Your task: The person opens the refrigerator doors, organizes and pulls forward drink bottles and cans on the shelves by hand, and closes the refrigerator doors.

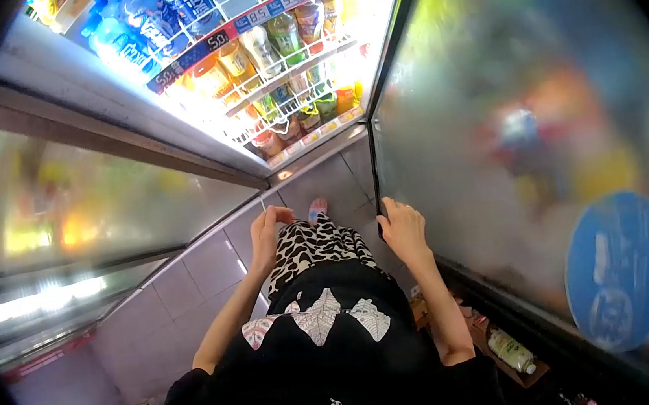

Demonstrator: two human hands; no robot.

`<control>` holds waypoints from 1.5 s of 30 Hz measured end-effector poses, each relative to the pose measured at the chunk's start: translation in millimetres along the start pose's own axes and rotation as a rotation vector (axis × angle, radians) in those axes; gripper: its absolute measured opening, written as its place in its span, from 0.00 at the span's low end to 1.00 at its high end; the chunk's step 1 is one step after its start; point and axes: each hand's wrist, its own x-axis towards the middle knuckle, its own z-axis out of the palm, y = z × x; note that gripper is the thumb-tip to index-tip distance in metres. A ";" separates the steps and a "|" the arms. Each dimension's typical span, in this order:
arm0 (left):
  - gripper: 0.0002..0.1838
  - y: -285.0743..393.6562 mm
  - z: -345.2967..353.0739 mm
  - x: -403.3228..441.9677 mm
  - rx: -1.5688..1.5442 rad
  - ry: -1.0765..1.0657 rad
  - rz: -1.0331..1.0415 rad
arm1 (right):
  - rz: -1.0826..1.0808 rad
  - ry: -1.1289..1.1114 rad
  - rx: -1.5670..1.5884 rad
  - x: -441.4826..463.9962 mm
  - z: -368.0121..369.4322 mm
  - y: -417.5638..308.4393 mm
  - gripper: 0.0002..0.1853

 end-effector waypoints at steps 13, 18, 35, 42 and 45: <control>0.19 -35.7 -71.8 -36.7 0.128 -0.210 -0.041 | 0.094 -0.533 0.341 -113.9 -2.3 -52.2 0.21; 0.17 -49.6 -124.8 -54.9 0.056 -0.196 -0.107 | 0.510 -0.016 0.058 -132.8 -24.0 -63.2 0.18; 0.38 -5.3 -82.2 -4.0 -0.278 -0.131 0.044 | -0.343 0.072 0.422 -33.5 37.8 -162.7 0.36; 0.28 -10.8 -73.5 47.8 -0.310 0.170 -0.027 | -0.156 -0.154 0.145 -53.0 77.6 24.8 0.30; 0.17 -37.5 -15.8 44.5 -0.207 0.217 -0.049 | -0.096 -0.194 0.150 -60.8 70.7 87.3 0.28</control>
